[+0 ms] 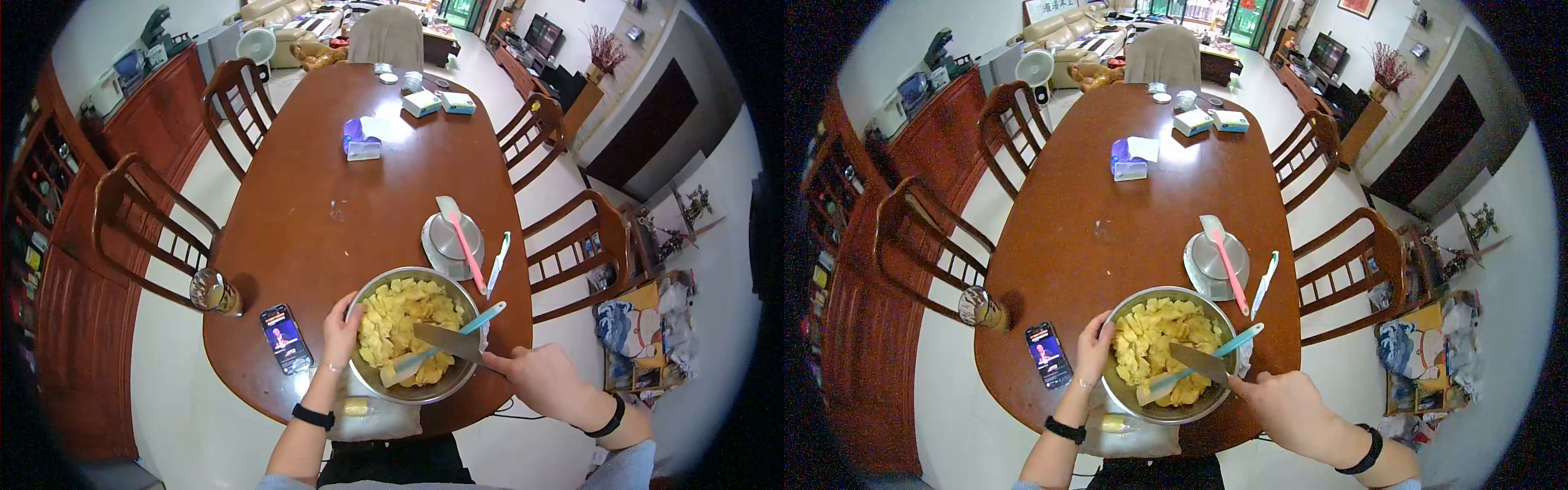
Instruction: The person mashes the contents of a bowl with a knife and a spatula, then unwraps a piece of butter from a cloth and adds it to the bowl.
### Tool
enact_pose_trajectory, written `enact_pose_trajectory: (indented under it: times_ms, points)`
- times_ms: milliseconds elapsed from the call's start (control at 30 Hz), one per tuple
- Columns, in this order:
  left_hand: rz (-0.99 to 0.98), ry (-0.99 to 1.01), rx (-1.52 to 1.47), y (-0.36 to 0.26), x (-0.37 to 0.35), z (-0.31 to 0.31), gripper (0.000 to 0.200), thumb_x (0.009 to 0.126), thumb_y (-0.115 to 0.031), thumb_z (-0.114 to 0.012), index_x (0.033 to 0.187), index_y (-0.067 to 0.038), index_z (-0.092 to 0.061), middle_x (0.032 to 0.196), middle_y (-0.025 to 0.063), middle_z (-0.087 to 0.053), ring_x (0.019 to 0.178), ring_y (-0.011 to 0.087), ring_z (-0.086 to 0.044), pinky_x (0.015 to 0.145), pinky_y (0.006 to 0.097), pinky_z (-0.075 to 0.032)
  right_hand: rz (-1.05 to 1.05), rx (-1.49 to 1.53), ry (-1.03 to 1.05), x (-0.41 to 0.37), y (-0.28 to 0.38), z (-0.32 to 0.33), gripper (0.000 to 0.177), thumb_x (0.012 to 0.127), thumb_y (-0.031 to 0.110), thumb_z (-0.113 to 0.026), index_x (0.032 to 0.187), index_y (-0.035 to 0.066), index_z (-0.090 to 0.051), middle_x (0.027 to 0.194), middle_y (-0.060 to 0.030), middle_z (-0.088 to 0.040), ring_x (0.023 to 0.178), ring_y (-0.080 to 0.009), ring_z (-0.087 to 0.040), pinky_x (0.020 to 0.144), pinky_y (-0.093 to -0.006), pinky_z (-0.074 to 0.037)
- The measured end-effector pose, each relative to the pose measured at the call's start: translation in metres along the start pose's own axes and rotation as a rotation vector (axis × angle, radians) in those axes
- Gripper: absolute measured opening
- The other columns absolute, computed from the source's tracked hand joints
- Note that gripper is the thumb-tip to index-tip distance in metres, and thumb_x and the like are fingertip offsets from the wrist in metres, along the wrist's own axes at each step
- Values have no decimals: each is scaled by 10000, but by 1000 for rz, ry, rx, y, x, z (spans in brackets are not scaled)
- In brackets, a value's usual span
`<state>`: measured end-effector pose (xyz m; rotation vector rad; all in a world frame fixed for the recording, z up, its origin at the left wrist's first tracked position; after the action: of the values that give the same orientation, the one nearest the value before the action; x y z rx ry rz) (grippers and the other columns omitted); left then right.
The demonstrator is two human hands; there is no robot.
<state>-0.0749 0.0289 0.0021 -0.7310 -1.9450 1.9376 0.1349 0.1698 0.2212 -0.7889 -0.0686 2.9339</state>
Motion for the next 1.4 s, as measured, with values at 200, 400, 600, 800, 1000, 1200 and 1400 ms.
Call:
enact_pose_trajectory:
  times_ms: [200,400,600,800,1000,1200,1400]
  points:
    - [-84,-320,71,-1,-64,-1,385,990,-202,-449,1294,33,-457,1239,150,-553,1150,208,-513,996,311,-376,104,-25,46,9,8,20,427,799,91,-566,1225,62,-548,701,-97,-597,596,-228,-631,491,-336,-504]
    - [-16,-364,-47,20,-73,-6,332,987,-149,-433,1256,42,-470,1166,136,-573,1076,197,-533,957,316,-398,199,-125,164,38,3,5,377,817,105,-561,1191,63,-569,647,-84,-605,613,-255,-657,512,-361,-520]
    - [-46,-242,-62,15,-48,-5,298,986,-149,-443,1218,28,-505,1118,101,-597,1032,157,-542,917,292,-420,330,-37,102,59,-35,9,401,821,88,-542,1216,132,-592,701,-93,-639,654,-281,-666,568,-397,-541]
    - [-31,-202,-61,12,-44,-6,296,993,-161,-440,1218,19,-507,1134,83,-589,1034,148,-538,917,280,-416,376,-170,112,69,-37,4,407,841,102,-513,1242,125,-576,689,-110,-639,646,-286,-665,568,-397,-547]
    - [-28,-239,-103,4,-45,-9,290,988,-151,-435,1200,28,-520,1096,97,-601,1017,156,-541,909,282,-416,306,-132,186,77,-24,11,362,834,106,-537,1188,124,-607,705,-114,-642,692,-283,-675,582,-398,-549]
    - [-60,-227,-115,9,-45,-9,304,1003,-182,-423,1207,24,-513,1103,75,-594,998,140,-541,893,280,-423,271,35,251,102,-21,12,388,756,157,-654,1144,160,-644,802,-124,-666,767,-296,-668,669,-407,-543]
    - [-49,-215,-113,11,-45,-7,278,989,-146,-418,1169,34,-529,1053,84,-589,982,158,-537,896,288,-417,58,205,376,120,-10,-31,446,738,174,-663,1183,160,-626,867,-110,-679,835,-298,-658,726,-416,-521]
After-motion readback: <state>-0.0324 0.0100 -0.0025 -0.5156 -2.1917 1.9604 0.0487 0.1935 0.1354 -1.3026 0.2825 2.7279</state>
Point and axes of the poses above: each hand's wrist, its own x-axis towards the middle knuckle, its own z-axis out of the back of the hand, y = z × x, the point moved 6 cm from there along x, towards the middle knuckle
